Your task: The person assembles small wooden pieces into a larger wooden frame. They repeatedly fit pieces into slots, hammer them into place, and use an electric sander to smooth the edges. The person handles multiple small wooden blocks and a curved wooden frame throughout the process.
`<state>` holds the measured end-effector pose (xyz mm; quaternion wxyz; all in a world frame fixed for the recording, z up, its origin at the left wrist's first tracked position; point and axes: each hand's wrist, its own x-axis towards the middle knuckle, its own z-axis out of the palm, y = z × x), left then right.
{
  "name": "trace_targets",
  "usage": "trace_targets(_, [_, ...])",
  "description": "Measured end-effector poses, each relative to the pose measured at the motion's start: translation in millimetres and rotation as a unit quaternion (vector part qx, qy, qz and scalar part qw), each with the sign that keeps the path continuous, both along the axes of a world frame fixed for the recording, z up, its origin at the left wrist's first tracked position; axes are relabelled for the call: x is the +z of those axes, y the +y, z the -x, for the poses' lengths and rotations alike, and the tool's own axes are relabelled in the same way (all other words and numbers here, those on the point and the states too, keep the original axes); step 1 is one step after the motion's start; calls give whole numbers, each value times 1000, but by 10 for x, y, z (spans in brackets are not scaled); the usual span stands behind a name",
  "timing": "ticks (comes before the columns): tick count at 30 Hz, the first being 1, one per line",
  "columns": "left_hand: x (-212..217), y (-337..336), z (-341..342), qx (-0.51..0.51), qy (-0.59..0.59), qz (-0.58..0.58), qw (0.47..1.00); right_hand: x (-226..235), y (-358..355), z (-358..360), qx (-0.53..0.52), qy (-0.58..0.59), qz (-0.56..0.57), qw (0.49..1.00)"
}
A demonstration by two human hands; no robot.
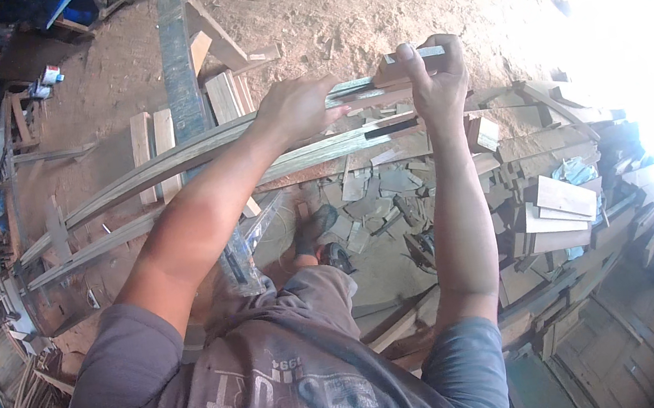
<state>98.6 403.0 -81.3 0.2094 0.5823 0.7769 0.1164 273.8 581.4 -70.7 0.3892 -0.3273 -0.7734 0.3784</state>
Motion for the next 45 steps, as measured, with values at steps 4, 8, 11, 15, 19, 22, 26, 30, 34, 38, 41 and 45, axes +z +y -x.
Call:
trace_targets(4, [-4, 24, 7, -1, -8, 5, 1000, 8, 51, -50, -19, 44, 29, 998])
trace_targets(8, [42, 16, -6, 8, -15, 15, 1000, -5, 70, -87, 11, 50, 58, 997])
trace_targets(11, [12, 13, 20, 4, -12, 5, 1000, -8, 17, -8, -27, 56, 77, 995])
trace_targets(15, [58, 8, -1, 9, -23, 11, 1000, -47, 24, -60, 16, 41, 87, 995])
trace_targets(19, [42, -3, 6, 5, -20, 0, 1000, -54, 18, -62, 21, 63, 98, 993])
trace_targets(22, [-41, -14, 16, 8, -7, -22, 1000, 157, -6, -5, 16, 15, 115, 993])
trace_targets(26, [-35, -16, -4, 5, -14, -18, 1000, 249, 185, -153, 84, -51, 166, 981])
trace_targets(30, [28, -26, 3, 8, -7, -2, 1000, 535, 248, -91, 53, -3, 76, 996])
trace_targets(34, [37, -38, 25, 12, -31, 18, 999, 813, -300, 84, 23, -215, -76, 973])
trace_targets(38, [45, -70, 5, -18, -32, -22, 999, 529, -380, 40, -51, -230, -141, 961])
trace_targets(41, [-43, -51, 35, -31, -27, -39, 998, 545, -398, 93, -67, -246, -129, 958])
trace_targets(45, [-157, -6, 58, -24, -29, -47, 998, 500, -353, 112, -49, -254, -126, 958])
